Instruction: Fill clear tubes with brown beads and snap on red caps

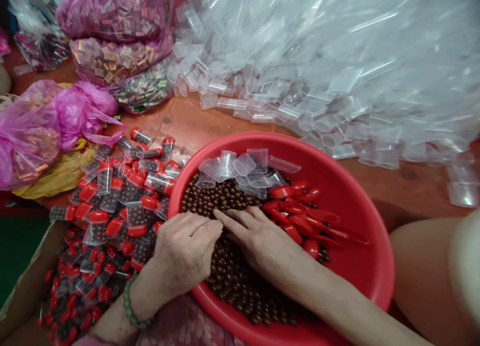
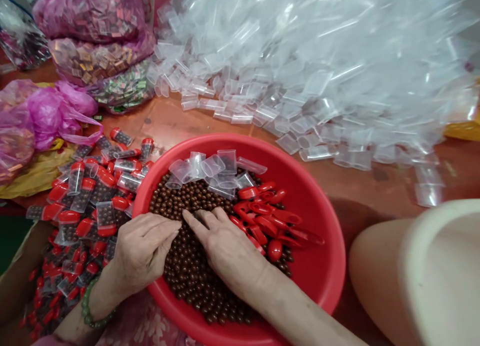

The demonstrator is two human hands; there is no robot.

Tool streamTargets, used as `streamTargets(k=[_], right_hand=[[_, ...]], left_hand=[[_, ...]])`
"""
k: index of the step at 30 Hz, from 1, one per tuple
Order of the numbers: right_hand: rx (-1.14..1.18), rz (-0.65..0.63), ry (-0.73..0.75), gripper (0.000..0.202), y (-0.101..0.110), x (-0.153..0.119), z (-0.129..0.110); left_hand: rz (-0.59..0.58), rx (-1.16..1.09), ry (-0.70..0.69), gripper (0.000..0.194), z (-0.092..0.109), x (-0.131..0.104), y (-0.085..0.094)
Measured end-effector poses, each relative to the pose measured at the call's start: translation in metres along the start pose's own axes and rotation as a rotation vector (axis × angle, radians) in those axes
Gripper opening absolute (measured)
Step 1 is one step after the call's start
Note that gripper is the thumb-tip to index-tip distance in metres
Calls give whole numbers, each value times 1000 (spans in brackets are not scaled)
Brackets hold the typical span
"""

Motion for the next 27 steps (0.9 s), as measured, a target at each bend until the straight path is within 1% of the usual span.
streamTargets(k=[3,4,6,7,8,10,12,15,18,19,22,24,27], right_hand=[[308,-69,-177,49,3,-5,19],[402,-113,-225,49,2,-7,23],[529,-221,-276,44,-1,-11,26],[553,-266,-270,39,-1,-14,25],[558,-299,-245,35,0,-16,23],[528,-306,-167,32,2,-19,16],[477,-267,-119,31,5,-22,12],[360,-190,-99,21,5,-26,9],[160,-141,-95,11,3,-30,6],[80,-125,-94,12,2,-32,4],[-73,-102,-98,29,-2,-29,-3],[-21,-126,-91,30,-5,-21,-9],[215,-200,-56,26,-11,-2,-13]], left_hand=[[-4,9,-2,19,0,0,-1],[-7,11,-2,19,0,0,-1],[-11,16,-9,17,0,-1,-2],[-11,19,-16,16,0,-1,-2],[-9,21,-24,16,1,-1,-2],[-9,25,-34,15,1,-1,-2],[-9,28,-31,15,1,0,-2],[-13,37,-25,15,1,1,-1],[-25,38,-29,15,1,2,-2],[-29,38,-31,15,1,2,-2],[-42,43,-29,14,1,2,-2],[-56,48,-29,15,0,1,-3],[-75,50,-41,20,0,0,-5]])
Point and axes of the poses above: each hand's wrist, its own x-axis towards the middle knuckle, its own y-axis out of the back of the hand, z = x × y, the point moved 6 cm from there along x, towards the middle knuckle, and after that the axes turned 1 degree about y, right-handed, at the moved point
